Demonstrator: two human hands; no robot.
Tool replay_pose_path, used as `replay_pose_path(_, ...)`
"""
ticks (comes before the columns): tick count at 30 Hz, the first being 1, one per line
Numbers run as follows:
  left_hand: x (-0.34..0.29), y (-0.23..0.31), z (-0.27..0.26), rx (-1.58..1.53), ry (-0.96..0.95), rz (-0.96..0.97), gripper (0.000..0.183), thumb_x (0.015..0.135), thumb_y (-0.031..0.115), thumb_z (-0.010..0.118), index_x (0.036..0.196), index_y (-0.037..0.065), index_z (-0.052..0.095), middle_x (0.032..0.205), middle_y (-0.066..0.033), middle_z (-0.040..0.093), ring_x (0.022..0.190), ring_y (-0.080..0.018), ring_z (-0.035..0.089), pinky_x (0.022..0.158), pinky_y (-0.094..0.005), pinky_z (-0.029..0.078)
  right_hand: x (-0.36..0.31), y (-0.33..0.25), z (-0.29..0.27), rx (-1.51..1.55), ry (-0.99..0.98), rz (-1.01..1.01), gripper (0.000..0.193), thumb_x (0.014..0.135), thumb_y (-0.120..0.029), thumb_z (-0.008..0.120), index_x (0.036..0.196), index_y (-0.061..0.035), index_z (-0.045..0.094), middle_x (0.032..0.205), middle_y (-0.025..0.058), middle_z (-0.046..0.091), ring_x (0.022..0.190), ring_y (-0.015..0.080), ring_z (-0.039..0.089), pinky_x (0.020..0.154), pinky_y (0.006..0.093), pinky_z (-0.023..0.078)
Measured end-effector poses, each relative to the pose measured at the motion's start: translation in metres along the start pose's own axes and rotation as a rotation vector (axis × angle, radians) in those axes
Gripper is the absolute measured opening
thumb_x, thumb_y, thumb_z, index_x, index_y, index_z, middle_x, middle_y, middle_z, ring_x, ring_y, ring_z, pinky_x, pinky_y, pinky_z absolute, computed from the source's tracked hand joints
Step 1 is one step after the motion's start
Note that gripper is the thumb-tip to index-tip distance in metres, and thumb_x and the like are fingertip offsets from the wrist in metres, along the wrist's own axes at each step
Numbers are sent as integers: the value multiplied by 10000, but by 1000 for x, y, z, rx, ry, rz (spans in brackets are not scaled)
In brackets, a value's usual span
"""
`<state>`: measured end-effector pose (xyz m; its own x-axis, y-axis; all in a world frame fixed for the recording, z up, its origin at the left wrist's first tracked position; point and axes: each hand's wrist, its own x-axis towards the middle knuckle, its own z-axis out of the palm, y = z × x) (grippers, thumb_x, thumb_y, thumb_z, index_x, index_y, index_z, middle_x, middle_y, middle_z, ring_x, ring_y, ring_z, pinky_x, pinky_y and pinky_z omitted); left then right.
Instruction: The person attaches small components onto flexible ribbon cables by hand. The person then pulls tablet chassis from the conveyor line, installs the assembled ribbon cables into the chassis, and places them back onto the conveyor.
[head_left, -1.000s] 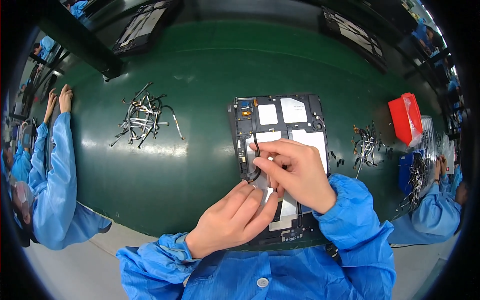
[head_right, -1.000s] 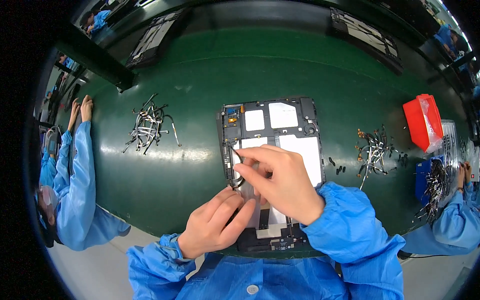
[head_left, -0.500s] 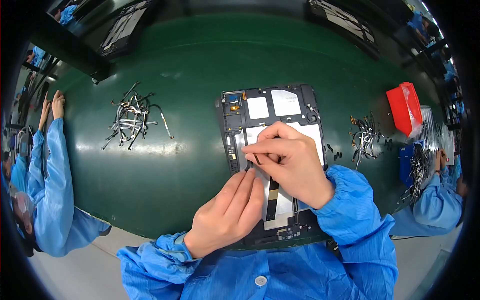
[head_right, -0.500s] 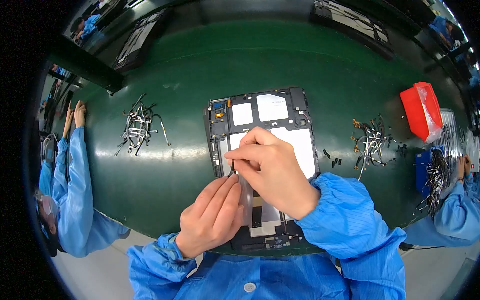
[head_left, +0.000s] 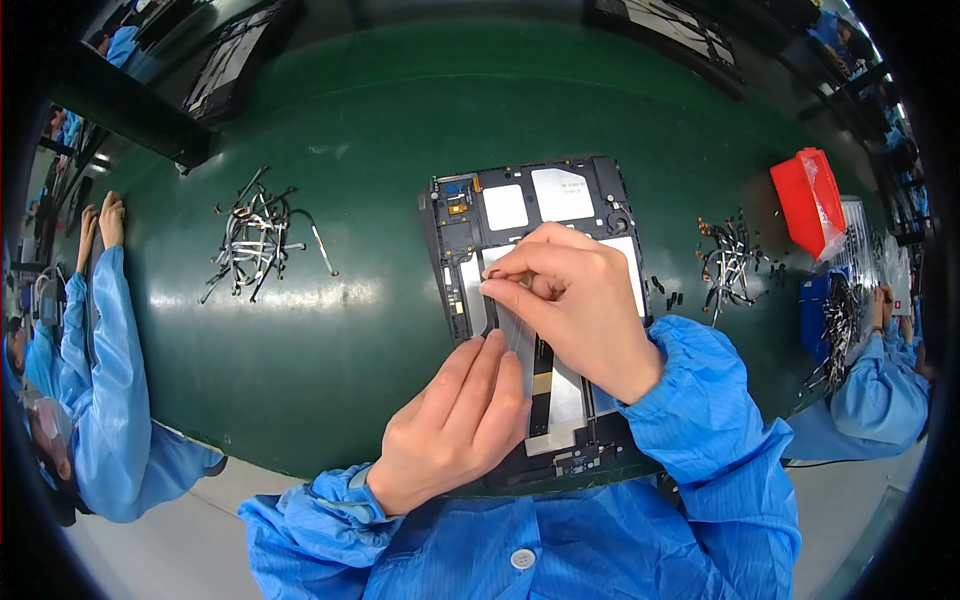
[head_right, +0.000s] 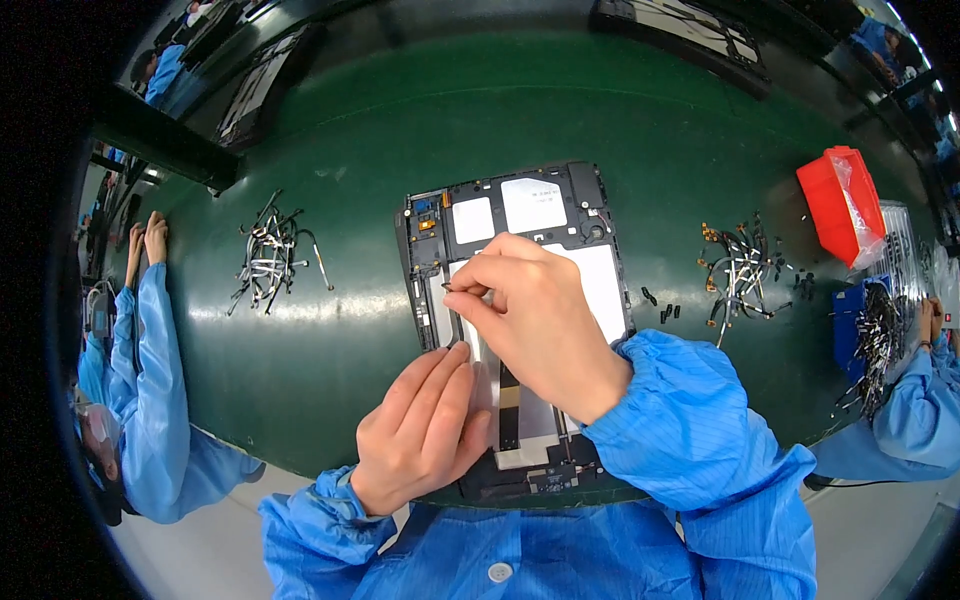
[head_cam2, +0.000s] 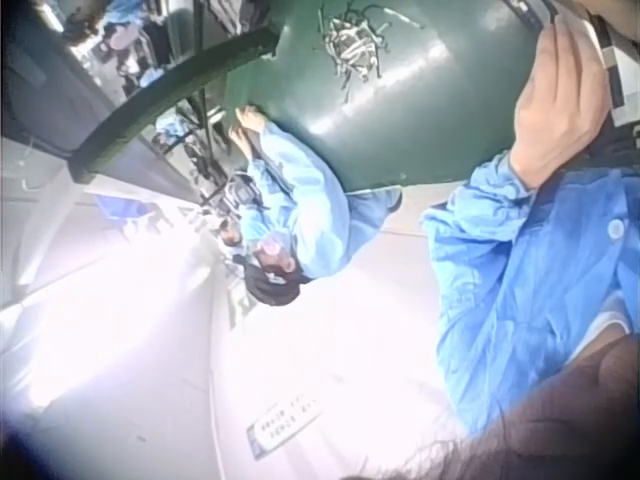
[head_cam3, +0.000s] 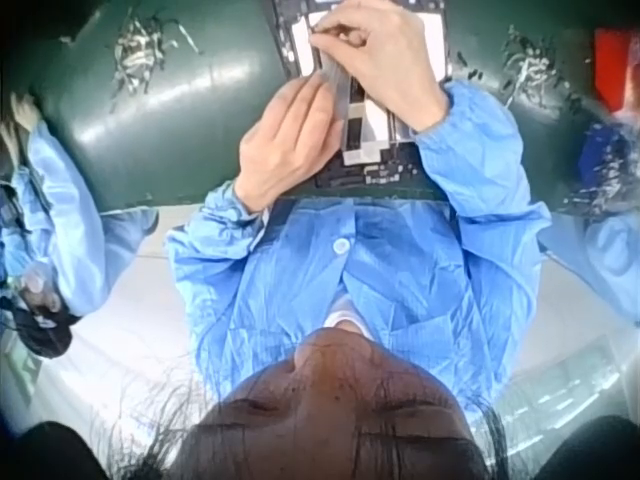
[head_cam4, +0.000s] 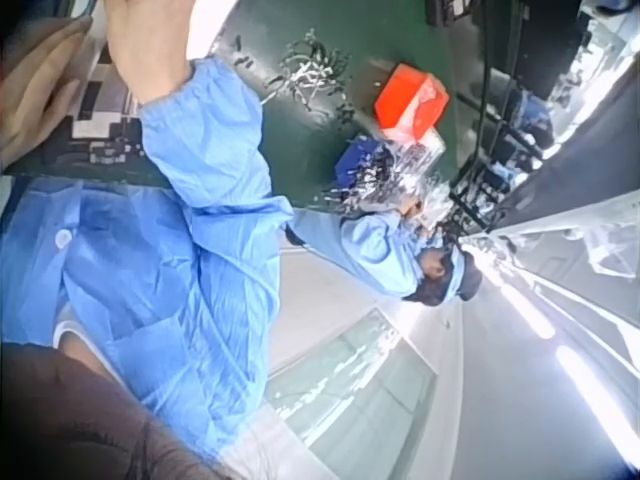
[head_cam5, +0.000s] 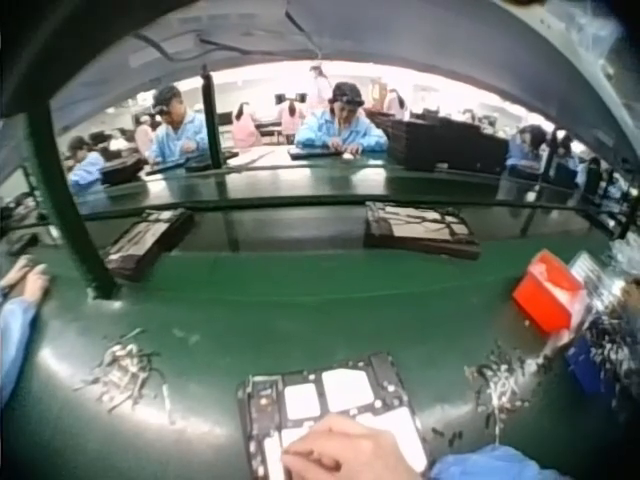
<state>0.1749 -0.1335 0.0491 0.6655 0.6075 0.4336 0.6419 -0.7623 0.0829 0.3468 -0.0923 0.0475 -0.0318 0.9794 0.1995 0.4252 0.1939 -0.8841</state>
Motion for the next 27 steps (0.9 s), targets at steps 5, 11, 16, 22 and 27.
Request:
replay_pose_path(5,0,-1,0,2,-6,7,275,812,211,657,1021,32,654,1070,-116,700,1000,-221,676,833,-263,560,-1,0,2,-17,21,5,102,781,-22,782,865,11,735,793,54,644,522,61,504,484,228,399)
replay_pose_path(11,1,0,0,5,9,2,259,814,210,654,1009,39,649,1063,-114,702,991,-219,679,827,-257,560,-2,2,3,-8,34,-4,168,794,-9,765,955,7,716,794,49,631,518,48,491,478,219,394)
replay_pose_path(16,0,1,2,-3,15,-3,262,814,209,656,1013,39,646,1062,-116,702,992,-221,678,824,-260,561,3,-5,1,-10,-7,56,215,819,2,735,1026,8,677,804,49,603,544,50,500,482,218,415)
replay_pose_path(22,0,0,1,-7,2,-5,277,811,219,666,1014,32,645,1070,-129,700,996,-231,676,824,-264,562,8,4,3,-21,17,-31,133,829,2,721,949,19,668,797,64,598,610,87,567,491,231,454)
replay_pose_path(27,1,1,0,-13,0,-5,283,810,224,671,1015,30,645,1070,-133,699,995,-237,677,828,-267,561,11,0,1,-65,21,-36,79,837,-2,709,897,27,665,799,79,606,625,103,597,493,230,465)
